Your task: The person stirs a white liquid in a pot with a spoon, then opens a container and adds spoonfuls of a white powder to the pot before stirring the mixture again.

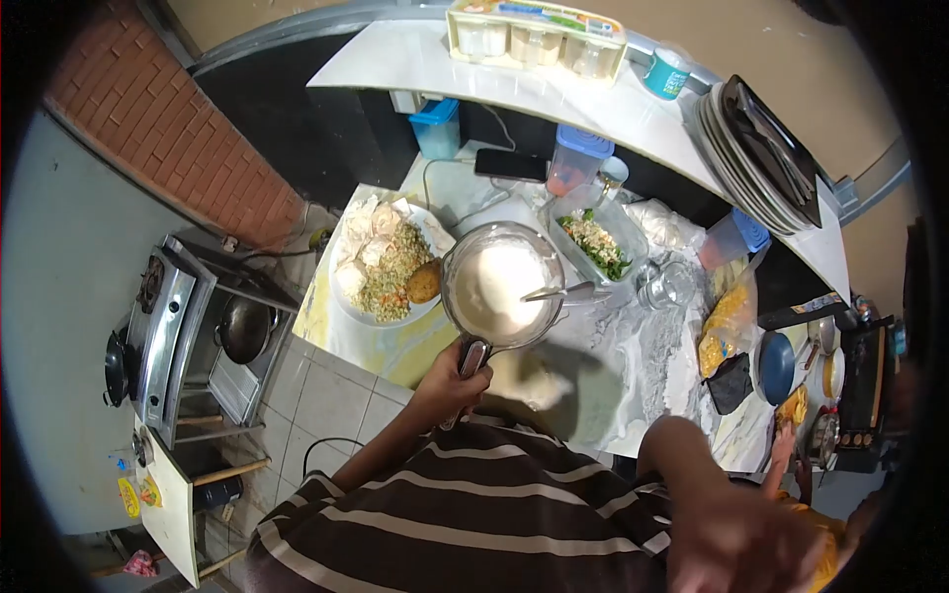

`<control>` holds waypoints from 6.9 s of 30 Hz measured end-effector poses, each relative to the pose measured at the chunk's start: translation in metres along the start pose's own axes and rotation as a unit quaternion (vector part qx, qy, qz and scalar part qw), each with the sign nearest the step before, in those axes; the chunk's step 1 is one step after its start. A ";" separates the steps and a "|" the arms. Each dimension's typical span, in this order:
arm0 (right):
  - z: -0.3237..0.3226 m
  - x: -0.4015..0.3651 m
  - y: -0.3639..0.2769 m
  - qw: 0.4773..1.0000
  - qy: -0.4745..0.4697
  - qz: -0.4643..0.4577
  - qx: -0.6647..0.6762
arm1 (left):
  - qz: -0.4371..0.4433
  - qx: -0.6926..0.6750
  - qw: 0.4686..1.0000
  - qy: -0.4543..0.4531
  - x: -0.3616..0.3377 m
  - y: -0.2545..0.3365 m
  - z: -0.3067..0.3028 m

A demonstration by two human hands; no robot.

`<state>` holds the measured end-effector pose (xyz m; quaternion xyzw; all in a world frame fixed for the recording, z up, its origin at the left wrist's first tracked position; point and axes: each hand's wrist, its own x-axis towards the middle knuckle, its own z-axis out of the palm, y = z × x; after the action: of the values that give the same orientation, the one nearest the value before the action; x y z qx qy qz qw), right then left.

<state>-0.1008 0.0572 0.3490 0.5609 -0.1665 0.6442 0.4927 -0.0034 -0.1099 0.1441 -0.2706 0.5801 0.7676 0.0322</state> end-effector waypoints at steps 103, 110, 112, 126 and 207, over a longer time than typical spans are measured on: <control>0.039 -0.207 0.277 0.672 0.018 0.694 -0.260 | 0.470 0.265 0.840 -0.054 0.179 0.254 -0.163; 0.028 -0.209 0.260 0.716 -0.002 0.660 -0.230 | 0.336 0.151 0.923 -0.113 0.250 0.255 -0.092; 0.034 -0.205 0.244 0.715 -0.002 0.660 -0.230 | 0.302 0.139 0.934 -0.129 0.235 0.251 -0.078; 0.060 -0.219 0.141 0.762 0.079 0.601 -0.229 | 0.292 -0.068 0.954 -0.031 0.148 0.169 -0.034; -0.016 -0.265 -0.096 0.519 -0.378 0.672 -0.369 | -0.009 -0.017 0.987 -0.157 0.087 -0.160 -0.142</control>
<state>-0.0619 -0.0050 0.0767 0.2405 -0.8874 0.3920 -0.0331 0.0344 -0.2103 -0.0602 -0.1522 0.5519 0.8103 0.1252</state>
